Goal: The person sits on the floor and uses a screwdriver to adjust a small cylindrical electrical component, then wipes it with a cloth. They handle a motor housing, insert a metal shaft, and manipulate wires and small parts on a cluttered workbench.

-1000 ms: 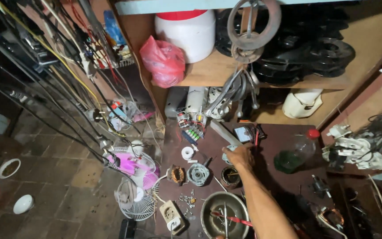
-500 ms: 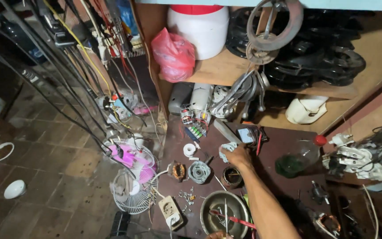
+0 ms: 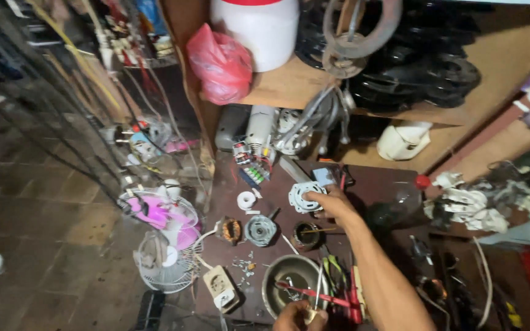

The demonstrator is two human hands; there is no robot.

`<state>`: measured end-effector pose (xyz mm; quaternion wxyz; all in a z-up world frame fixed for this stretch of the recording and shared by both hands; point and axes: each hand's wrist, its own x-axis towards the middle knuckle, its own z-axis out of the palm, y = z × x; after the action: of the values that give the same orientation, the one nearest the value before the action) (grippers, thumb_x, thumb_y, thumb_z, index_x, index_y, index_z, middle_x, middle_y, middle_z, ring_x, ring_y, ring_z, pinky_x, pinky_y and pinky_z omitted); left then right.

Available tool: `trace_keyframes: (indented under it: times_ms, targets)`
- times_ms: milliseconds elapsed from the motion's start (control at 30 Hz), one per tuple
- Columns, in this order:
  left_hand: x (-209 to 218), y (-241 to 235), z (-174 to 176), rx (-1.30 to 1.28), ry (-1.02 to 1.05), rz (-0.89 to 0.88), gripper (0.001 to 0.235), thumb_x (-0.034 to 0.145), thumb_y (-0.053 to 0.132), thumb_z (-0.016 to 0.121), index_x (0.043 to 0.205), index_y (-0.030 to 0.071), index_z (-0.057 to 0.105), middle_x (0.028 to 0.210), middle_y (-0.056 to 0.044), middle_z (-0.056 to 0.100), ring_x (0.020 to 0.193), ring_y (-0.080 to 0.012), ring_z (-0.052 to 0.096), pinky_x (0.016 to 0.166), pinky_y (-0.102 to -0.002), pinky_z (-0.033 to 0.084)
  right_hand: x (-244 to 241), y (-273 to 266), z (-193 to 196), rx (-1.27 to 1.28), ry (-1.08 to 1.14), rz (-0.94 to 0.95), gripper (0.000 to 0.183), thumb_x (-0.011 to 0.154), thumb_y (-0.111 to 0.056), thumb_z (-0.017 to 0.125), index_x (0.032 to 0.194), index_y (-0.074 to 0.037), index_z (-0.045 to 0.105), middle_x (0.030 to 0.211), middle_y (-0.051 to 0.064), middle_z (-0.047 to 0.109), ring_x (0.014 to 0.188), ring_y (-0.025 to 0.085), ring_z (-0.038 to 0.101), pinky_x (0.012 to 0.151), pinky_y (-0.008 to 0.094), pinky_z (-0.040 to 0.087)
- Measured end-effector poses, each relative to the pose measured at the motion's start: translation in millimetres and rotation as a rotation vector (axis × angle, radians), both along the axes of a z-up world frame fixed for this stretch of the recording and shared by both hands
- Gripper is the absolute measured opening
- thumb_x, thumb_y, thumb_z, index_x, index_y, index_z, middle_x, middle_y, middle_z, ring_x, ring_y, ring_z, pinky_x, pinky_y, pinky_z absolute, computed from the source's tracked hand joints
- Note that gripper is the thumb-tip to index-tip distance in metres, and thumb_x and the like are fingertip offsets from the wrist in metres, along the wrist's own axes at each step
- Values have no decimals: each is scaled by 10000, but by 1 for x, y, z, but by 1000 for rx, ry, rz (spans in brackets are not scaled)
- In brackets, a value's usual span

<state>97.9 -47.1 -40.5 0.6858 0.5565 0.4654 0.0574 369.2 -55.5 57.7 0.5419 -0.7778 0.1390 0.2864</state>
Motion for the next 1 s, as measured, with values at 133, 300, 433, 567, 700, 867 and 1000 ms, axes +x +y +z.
trace_keyframes:
  times_ms: [133, 300, 433, 567, 700, 867, 1000]
  targets:
    - [43, -15, 36, 291, 189, -431, 366, 651, 539, 799, 865, 258, 703, 730, 48, 721, 696, -135, 678, 687, -272, 517, -27, -55, 35, 111, -168, 119, 588, 737, -236, 774, 1275, -119, 568, 1156, 77, 696, 1052, 201, 655, 719, 340, 558]
    - [123, -41, 37, 404, 38, -695, 378, 1002, 387, 512, 1113, 29, 568, 1102, -250, 615, 1026, -477, 598, 894, -562, 470, -90, -131, 65, 369, -450, -171, 784, 622, -44, 740, 1370, -12, 504, 1271, 180, 624, 1154, 297, 595, 1015, 392, 478]
    - [190, -79, -69, 605, 100, -624, 363, 962, 337, 539, 1111, 9, 495, 1067, -265, 642, 995, -458, 638, 862, -530, 514, -143, -163, 57, 172, -463, -210, 897, 531, -95, 753, 1396, -52, 520, 1263, 185, 623, 1086, 332, 619, 902, 428, 535]
    - [212, -95, -110, 1237, 347, -547, 167, 899, 147, 486, 962, 134, 641, 935, -136, 687, 832, -314, 660, 707, -458, 483, -176, -173, 6, 267, -425, -415, 793, 580, 180, 777, 1320, -30, 585, 1104, 250, 706, 908, 348, 677, 797, 416, 543]
    - [198, -80, -60, 1082, 449, -940, 228, 948, 225, 534, 1134, 96, 566, 1122, -181, 671, 1067, -343, 610, 855, -487, 462, -193, -183, -42, 237, -672, -390, 757, 514, 115, 877, 1207, -25, 605, 1276, 115, 629, 1056, 240, 671, 854, 359, 570]
    - [140, -50, 5, 617, -86, -619, 429, 976, 458, 459, 936, 74, 647, 946, -130, 691, 940, -288, 604, 825, -464, 453, -211, -161, -52, 70, -874, -525, 725, 484, 26, 918, 1113, -74, 573, 1256, 125, 606, 1177, 245, 627, 866, 375, 571]
    - [44, -24, 71, -714, -213, -448, 702, 917, 647, 349, 1288, 160, 694, 828, -44, 693, 677, -145, 628, 601, -286, 486, -216, -139, -97, 165, -1228, -478, 740, 473, -42, 895, 1066, -82, 453, 1217, 142, 506, 1113, 233, 571, 885, 305, 526]
